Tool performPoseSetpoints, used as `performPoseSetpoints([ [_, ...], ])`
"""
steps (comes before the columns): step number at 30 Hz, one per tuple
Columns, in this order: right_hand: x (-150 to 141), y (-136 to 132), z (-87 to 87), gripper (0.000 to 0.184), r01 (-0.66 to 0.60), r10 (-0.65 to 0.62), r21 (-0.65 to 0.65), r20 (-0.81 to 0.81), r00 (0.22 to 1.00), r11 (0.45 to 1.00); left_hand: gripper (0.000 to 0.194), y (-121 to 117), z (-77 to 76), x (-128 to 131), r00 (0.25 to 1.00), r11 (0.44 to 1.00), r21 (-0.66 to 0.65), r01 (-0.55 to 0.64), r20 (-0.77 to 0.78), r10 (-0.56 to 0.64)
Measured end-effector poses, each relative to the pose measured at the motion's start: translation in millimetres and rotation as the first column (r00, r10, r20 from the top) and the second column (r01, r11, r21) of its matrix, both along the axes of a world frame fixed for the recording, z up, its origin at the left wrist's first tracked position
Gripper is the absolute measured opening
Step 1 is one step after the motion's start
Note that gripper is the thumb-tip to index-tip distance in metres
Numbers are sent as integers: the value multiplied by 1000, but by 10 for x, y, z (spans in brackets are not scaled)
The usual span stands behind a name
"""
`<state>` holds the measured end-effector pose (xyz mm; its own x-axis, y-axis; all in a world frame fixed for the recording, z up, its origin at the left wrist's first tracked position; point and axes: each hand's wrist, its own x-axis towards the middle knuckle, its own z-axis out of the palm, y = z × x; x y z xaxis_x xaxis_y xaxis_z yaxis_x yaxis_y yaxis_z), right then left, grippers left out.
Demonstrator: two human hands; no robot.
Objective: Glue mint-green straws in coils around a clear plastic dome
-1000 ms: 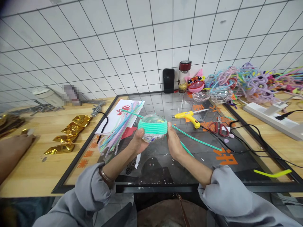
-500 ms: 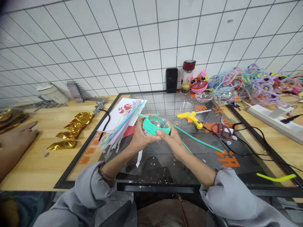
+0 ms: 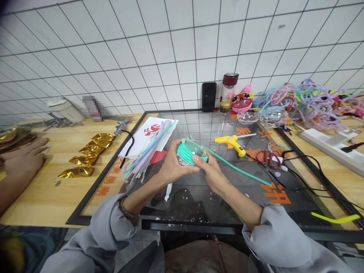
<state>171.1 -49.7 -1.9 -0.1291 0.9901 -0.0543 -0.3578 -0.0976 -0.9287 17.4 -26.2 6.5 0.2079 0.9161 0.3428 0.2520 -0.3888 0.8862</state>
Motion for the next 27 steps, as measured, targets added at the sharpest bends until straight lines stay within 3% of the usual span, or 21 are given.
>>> performPoseSetpoints([
  [6,17,-5,6,50,-20,19,-17,-31,999,1000,94,15,-20,-18,998,999,35,26,-56,-24],
  [13,49,21,-35,48,-64,65,6,-14,998,998,88,117,-35,-90,989,975,215,57,-149,-25],
  [20,112,48,-24,65,-115,110,51,85,990,992,91,283,-100,-221,943,889,339,307,-237,-235],
  [27,130,77,-63,86,-90,56,150,221,974,985,91,323,-108,-245,901,826,367,428,-246,-357],
])
